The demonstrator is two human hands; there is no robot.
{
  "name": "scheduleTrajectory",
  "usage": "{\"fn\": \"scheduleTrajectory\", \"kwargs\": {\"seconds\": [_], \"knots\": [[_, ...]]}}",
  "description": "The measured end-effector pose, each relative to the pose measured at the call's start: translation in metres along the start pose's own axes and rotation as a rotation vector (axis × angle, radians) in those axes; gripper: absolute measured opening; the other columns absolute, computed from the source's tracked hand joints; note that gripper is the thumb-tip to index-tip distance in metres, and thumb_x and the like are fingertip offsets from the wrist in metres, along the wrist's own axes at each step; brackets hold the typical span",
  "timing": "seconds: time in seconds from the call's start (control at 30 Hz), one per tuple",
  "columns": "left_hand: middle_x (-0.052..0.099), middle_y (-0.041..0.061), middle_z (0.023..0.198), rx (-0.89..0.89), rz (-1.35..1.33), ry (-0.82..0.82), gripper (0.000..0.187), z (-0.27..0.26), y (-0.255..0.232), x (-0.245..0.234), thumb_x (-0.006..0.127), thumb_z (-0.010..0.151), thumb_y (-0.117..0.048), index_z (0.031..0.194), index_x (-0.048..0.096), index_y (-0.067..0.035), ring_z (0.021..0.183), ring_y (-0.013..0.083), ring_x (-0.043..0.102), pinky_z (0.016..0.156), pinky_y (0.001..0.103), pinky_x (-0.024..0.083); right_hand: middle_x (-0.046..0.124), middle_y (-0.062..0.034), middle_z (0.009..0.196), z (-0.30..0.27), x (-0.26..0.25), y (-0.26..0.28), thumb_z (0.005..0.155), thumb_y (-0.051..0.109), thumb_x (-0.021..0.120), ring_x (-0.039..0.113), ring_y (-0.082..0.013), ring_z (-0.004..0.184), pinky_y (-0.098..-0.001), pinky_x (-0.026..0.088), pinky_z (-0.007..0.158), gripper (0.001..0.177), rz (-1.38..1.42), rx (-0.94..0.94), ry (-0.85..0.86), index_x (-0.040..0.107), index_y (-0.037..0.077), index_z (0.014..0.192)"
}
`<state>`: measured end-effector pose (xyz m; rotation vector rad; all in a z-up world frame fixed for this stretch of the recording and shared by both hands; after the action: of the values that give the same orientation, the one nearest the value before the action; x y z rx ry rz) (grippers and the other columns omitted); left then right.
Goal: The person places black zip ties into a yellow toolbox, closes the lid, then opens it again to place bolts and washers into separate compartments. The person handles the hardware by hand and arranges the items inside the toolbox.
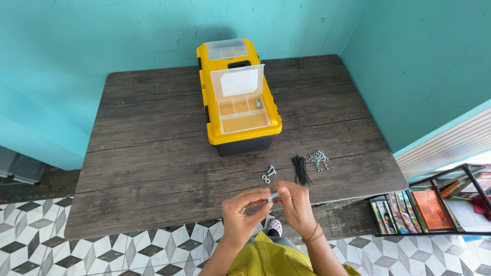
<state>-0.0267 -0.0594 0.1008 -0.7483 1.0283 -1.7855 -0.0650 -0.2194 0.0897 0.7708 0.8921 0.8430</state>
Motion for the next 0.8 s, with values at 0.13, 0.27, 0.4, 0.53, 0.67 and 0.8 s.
{"fn": "scheduleTrajectory", "kwargs": {"seconds": [0.13, 0.27, 0.4, 0.53, 0.67, 0.8], "knots": [[0.078, 0.014, 0.109, -0.081, -0.1, 0.013, 0.029, 0.001, 0.005, 0.001, 0.081, 0.079, 0.006, 0.107, 0.077, 0.002, 0.091, 0.0177, 0.079, 0.081, 0.029, 0.068, 0.066, -0.0039, 0.085, 0.0, -0.009, 0.029, 0.105, 0.05, 0.047, 0.051, -0.0122, 0.063, -0.026, 0.041, 0.055, 0.053, 0.006, -0.219, 0.009, 0.066, 0.001, 0.101], [0.079, 0.014, 0.107, -0.115, -0.13, 0.003, 0.029, 0.002, 0.011, 0.001, 0.082, 0.079, 0.004, 0.108, 0.077, 0.001, 0.089, 0.0173, 0.079, 0.081, 0.029, 0.067, 0.067, -0.007, 0.088, 0.001, -0.018, 0.038, 0.101, 0.051, 0.059, 0.052, -0.0114, 0.059, -0.0262, 0.041, 0.053, 0.052, -0.003, -0.241, 0.02, 0.064, -0.001, 0.098], [0.079, 0.014, 0.105, -0.115, -0.129, 0.055, 0.028, 0.001, 0.014, 0.008, 0.082, 0.08, 0.002, 0.108, 0.078, 0.001, 0.089, 0.017, 0.079, 0.082, 0.03, 0.067, 0.07, -0.0009, 0.088, 0.003, -0.019, 0.025, 0.106, 0.051, 0.058, 0.059, -0.0084, 0.069, -0.0252, 0.047, 0.062, 0.047, -0.023, -0.155, 0.013, 0.066, 0.007, 0.093], [0.08, 0.013, 0.103, -0.148, -0.126, 0.037, 0.025, 0.0, 0.019, 0.007, 0.083, 0.081, -0.001, 0.106, 0.078, 0.0, 0.088, 0.0163, 0.079, 0.081, 0.03, 0.067, 0.07, -0.0043, 0.09, 0.001, -0.023, 0.029, 0.094, 0.049, 0.062, 0.053, -0.0102, 0.061, -0.0259, 0.04, 0.052, 0.047, -0.007, -0.239, 0.008, 0.065, 0.002, 0.097], [0.081, 0.012, 0.101, -0.123, -0.068, 0.033, 0.024, 0.002, 0.018, 0.003, 0.083, 0.082, -0.002, 0.105, 0.079, -0.001, 0.085, 0.0151, 0.079, 0.075, 0.028, 0.065, 0.068, -0.006, 0.084, 0.002, -0.02, 0.028, 0.096, 0.041, 0.067, 0.057, -0.0137, 0.062, -0.0283, 0.046, 0.056, 0.04, -0.053, -0.207, 0.053, 0.066, 0.002, 0.09], [0.082, 0.012, 0.099, -0.054, 0.02, 0.04, 0.022, 0.002, 0.013, 0.0, 0.083, 0.081, -0.001, 0.103, 0.08, 0.001, 0.08, 0.0147, 0.077, 0.068, 0.026, 0.058, 0.069, -0.0052, 0.09, 0.005, -0.013, 0.03, 0.105, 0.04, 0.061, 0.063, -0.014, 0.076, -0.0282, 0.05, 0.068, 0.039, 0.005, -0.206, 0.07, 0.064, 0.004, 0.092]]}}
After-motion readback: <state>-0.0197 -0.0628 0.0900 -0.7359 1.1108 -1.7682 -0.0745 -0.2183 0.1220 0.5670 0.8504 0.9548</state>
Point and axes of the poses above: each hand's wrist, its own z-axis towards the middle knuckle, its own x-axis out of the palm, y = z × x, the point moved 9 cm from there along z, towards the middle knuckle
